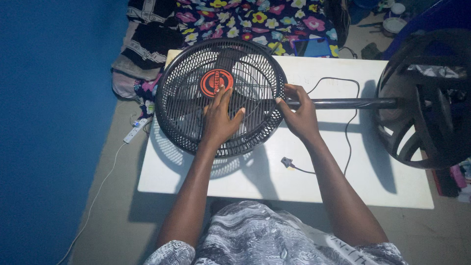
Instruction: The person uses a yellow-handled screwdriver to loosen and remove screws from the front grille of a black electric fan placed on a white table. They repeatedly rotate the grille and unscrew fasteners around its perimeter.
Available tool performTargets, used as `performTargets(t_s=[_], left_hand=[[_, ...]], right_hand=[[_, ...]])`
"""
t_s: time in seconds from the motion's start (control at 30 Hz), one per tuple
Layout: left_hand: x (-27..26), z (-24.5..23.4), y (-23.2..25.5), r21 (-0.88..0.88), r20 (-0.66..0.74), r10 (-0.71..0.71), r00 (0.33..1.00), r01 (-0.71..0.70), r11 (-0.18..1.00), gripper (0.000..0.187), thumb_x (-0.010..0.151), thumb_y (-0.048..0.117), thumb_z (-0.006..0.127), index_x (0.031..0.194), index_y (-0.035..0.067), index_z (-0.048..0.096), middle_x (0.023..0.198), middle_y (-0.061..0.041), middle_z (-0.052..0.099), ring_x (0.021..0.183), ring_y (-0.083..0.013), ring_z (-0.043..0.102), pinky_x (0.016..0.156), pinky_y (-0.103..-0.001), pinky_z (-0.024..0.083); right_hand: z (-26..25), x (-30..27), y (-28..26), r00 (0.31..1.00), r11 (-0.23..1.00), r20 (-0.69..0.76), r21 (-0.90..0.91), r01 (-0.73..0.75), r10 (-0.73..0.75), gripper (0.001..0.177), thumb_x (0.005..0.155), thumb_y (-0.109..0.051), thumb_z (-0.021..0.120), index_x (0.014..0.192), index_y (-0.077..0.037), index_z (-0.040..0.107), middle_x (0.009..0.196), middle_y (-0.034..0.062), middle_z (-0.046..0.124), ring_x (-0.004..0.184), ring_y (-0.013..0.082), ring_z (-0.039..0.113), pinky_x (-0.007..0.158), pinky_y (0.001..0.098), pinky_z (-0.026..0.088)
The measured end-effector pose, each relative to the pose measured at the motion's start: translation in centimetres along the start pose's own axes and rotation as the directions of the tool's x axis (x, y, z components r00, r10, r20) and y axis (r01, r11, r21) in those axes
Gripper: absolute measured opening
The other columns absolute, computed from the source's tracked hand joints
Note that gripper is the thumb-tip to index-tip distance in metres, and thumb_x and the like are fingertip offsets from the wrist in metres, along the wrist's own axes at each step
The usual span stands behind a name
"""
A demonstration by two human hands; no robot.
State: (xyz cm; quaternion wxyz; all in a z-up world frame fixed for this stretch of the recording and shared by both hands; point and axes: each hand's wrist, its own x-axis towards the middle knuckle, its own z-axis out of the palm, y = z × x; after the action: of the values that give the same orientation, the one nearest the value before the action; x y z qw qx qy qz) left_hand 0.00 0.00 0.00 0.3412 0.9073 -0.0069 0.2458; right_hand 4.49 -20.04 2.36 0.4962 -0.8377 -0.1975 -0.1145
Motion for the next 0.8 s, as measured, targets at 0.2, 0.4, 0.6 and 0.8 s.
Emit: performTargets(t_s=[0.2, 0.4, 0.6, 0.8], left_hand=[[-0.17, -0.10, 0.17, -0.010, -0.008, 0.003, 1.000, -0.003, 1.000, 0.063, 0.073, 0.031, 0.061, 0.125, 0.002, 0.039, 0.134, -0.020, 0.033, 0.121, -0.0316, 0.036, 0.093, -0.049, 0.026], [-0.15, 0.00, 0.06, -0.012, -0.016, 0.024, 1.000, -0.024, 1.000, 0.064, 0.073, 0.031, 0.061, 0.125, 0.001, 0.039, 0.133, -0.020, 0.034, 0.120, -0.0318, 0.037, 0.094, -0.048, 0.026], [-0.27, -0.06, 0.03, -0.025, -0.025, 0.026, 0.999, -0.027, 0.999, 0.064, 0.072, 0.031, 0.061, 0.125, 0.001, 0.040, 0.134, -0.020, 0.034, 0.120, -0.0325, 0.038, 0.093, -0.047, 0.028], [-0.28, -0.15, 0.02, -0.031, -0.011, 0.026, 1.000, -0.026, 0.999, 0.064, 0.073, 0.030, 0.061, 0.125, 0.000, 0.039, 0.134, -0.021, 0.033, 0.121, -0.0322, 0.036, 0.094, -0.047, 0.027]], right_hand=[[0.07, -0.17, -0.47, 0.992, 0.994, -0.051, -0.021, 0.111, -0.112, 0.038, 0.079, -0.017, 0.062, 0.111, 0.000, 0.050, 0.104, 0.0143, 0.060, 0.101, 0.0223, 0.058, 0.087, 0.0339, 0.043], [0.26, -0.26, -0.53, 0.996, 0.995, -0.027, 0.029, 0.090, -0.090, 0.038, 0.080, -0.018, 0.061, 0.111, 0.001, 0.049, 0.104, 0.0143, 0.059, 0.098, 0.0212, 0.058, 0.085, 0.0329, 0.045], [0.42, -0.31, -0.70, 0.996, 0.996, -0.028, 0.025, 0.083, -0.082, 0.038, 0.080, -0.018, 0.061, 0.111, 0.001, 0.049, 0.104, 0.0149, 0.060, 0.100, 0.0223, 0.058, 0.086, 0.0335, 0.045], [0.33, -0.38, -0.62, 0.996, 0.997, -0.019, 0.008, 0.083, -0.083, 0.040, 0.080, -0.019, 0.062, 0.111, 0.002, 0.048, 0.106, 0.0165, 0.058, 0.102, 0.0237, 0.056, 0.086, 0.0341, 0.045]])
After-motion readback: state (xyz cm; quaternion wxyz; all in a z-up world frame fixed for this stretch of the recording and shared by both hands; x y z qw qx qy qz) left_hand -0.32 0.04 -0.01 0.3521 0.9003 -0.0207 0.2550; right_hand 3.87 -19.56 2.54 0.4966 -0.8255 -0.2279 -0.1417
